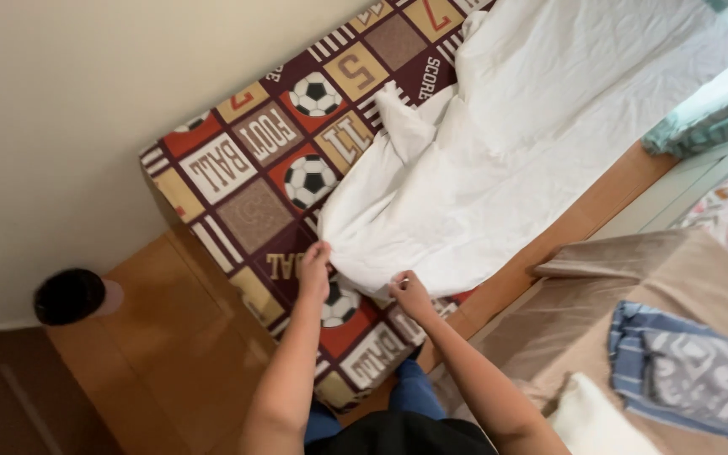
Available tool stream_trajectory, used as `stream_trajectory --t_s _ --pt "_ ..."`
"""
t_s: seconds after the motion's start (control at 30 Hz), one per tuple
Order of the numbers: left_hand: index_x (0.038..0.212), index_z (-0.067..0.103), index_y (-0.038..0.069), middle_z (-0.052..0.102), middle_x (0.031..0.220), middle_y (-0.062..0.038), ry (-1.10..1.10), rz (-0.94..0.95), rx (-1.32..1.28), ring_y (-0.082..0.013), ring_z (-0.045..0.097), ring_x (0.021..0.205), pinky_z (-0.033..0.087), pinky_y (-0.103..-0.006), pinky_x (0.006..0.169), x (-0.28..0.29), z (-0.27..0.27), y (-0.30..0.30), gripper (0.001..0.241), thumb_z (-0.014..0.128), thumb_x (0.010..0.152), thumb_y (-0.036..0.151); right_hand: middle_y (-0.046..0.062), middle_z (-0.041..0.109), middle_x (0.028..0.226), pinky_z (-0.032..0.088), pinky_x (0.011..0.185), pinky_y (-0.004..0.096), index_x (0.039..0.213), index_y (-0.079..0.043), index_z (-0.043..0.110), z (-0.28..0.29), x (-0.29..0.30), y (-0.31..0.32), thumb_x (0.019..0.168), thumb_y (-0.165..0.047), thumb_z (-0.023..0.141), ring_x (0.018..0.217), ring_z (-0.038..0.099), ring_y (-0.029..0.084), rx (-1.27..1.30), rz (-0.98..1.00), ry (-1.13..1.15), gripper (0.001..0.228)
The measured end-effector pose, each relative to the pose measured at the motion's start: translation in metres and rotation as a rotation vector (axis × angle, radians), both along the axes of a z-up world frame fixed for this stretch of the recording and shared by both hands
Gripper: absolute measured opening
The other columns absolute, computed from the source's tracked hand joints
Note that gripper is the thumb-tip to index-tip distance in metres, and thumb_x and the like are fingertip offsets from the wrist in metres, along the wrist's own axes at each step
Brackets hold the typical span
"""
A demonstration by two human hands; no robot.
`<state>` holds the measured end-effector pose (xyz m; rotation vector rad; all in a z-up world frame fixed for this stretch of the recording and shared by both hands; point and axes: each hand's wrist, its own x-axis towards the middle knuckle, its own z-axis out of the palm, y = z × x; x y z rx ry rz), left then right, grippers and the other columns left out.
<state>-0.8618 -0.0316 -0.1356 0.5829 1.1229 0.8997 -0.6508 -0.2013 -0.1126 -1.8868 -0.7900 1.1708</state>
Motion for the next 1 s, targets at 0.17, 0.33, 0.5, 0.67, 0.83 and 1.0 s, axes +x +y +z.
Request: stream_trajectory --t_s 0.17,0.33,0.5,0.67,0.83,1.0 --pt "0.118 0.072 0.003 0.073 0.104 -0.002 0.228 -0.444 0.153 -0.0124 0.063 0.094 0.050 -0.0293 0.086 -0.044 0.052 -0.030 0.032 0.071 0.096 0.026 0.010 0.075 0.089 0.051 0.066 0.030 0.112 -0.003 0.063 0.063 -0.072 0.040 0.095 -0.036 0.068 0.074 0.064 0.016 0.042 -0.257 0.004 0.037" --pt "0.114 0.074 0.003 0.076 0.099 -0.003 0.314 -0.706 0.320 -0.0108 0.066 0.089 0.052 -0.0280 0.083 -0.065 0.074 -0.051 0.030 0.072 0.094 0.025 0.017 0.075 0.094 0.053 0.075 0.034 0.118 -0.001 0.065 0.103 -0.119 0.068 0.090 -0.048 0.075 0.083 0.069 0.025 -0.122 -0.221 -0.257 0.056" --pt "0.106 0.078 0.002 0.073 0.091 -0.003 0.217 -0.805 0.228 -0.0092 0.060 0.079 0.050 -0.0271 0.073 -0.073 0.079 -0.054 0.026 0.076 0.094 0.025 0.017 0.077 0.089 0.058 0.076 0.038 0.111 0.000 0.069 0.067 -0.107 0.048 0.083 -0.028 0.075 0.081 0.075 0.029 -0.088 -0.142 -0.404 0.040" --pt "0.110 0.077 0.004 0.070 0.091 -0.002 0.236 -0.731 0.204 -0.0106 0.060 0.080 0.050 -0.0277 0.074 -0.061 0.108 -0.036 0.029 0.071 0.097 0.030 0.015 0.075 0.083 0.056 0.070 0.037 0.109 0.000 0.067 0.077 -0.096 0.033 0.085 -0.022 0.075 0.075 0.073 0.025 -0.031 -0.165 -0.352 0.033" --pt "0.116 0.073 0.005 0.074 0.103 -0.007 0.341 -0.640 0.204 -0.0186 0.067 0.091 0.054 -0.0342 0.082 -0.045 0.083 -0.034 0.037 0.069 0.095 0.035 0.011 0.072 0.078 0.053 0.066 0.036 0.106 -0.003 0.069 0.094 -0.101 0.008 0.089 -0.020 0.074 0.069 0.067 0.022 -0.069 -0.162 -0.304 0.024" --pt "0.122 0.072 0.002 0.071 0.123 -0.014 0.419 -0.692 -0.125 -0.0288 0.065 0.114 0.049 -0.0428 0.096 -0.021 0.089 0.009 0.058 0.060 0.104 0.056 0.010 0.068 0.081 0.052 0.073 0.033 0.106 -0.004 0.070 0.125 -0.119 -0.006 0.091 -0.020 0.074 0.076 0.062 0.018 -0.134 -0.066 -0.154 0.022"
